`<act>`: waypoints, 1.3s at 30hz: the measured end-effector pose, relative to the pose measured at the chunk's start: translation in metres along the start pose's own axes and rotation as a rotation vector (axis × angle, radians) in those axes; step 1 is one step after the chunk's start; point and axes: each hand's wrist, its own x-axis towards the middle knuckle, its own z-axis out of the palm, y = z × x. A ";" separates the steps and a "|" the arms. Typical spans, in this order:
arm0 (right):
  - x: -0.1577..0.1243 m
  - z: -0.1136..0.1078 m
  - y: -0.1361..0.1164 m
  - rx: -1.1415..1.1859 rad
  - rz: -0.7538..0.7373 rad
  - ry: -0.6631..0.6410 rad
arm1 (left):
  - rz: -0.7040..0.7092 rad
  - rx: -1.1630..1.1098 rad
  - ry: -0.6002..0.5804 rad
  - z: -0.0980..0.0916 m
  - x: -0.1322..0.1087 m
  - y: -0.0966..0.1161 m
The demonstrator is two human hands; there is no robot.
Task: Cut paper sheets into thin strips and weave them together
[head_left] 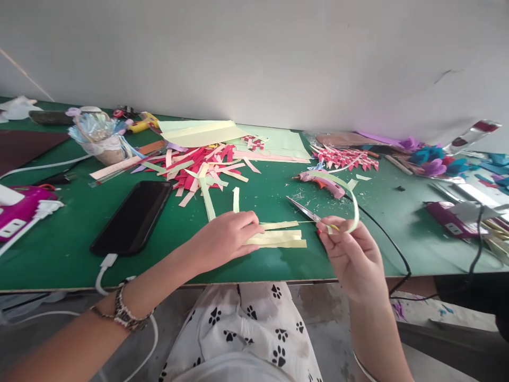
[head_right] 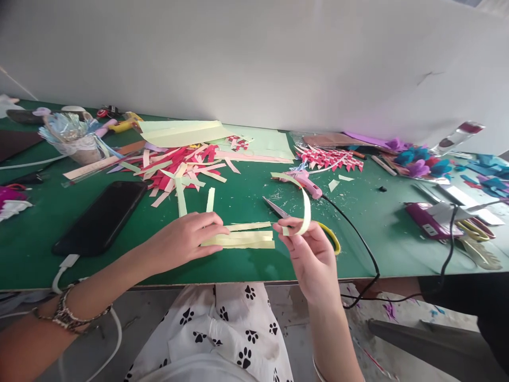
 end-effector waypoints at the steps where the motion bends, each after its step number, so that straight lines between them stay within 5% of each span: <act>1: -0.001 -0.003 0.000 -0.035 -0.043 0.001 | -0.023 -0.024 -0.051 0.002 0.000 0.000; 5: 0.008 -0.003 -0.006 -0.176 -0.101 -0.070 | -0.103 -0.070 -0.162 0.005 -0.002 -0.002; 10: 0.055 0.026 -0.023 -0.407 -0.083 -0.371 | -0.219 -0.140 -0.158 0.001 -0.007 -0.001; 15: 0.095 0.051 -0.013 -0.704 -0.264 -0.543 | -0.285 -0.222 -0.183 -0.001 -0.010 0.004; 19: 0.085 0.046 -0.003 -1.313 -0.298 -0.525 | -0.310 -0.206 -0.216 0.001 -0.011 0.006; 24: 0.043 0.022 0.001 -1.347 -0.278 -0.822 | -0.285 -0.085 -0.179 0.008 -0.012 0.010; 32: 0.030 0.016 0.009 -1.426 -0.314 -0.722 | -0.353 0.220 -0.051 0.019 -0.010 0.032; 39: 0.021 0.030 0.001 -1.530 -0.654 -0.537 | -0.425 0.359 0.122 0.026 -0.008 0.045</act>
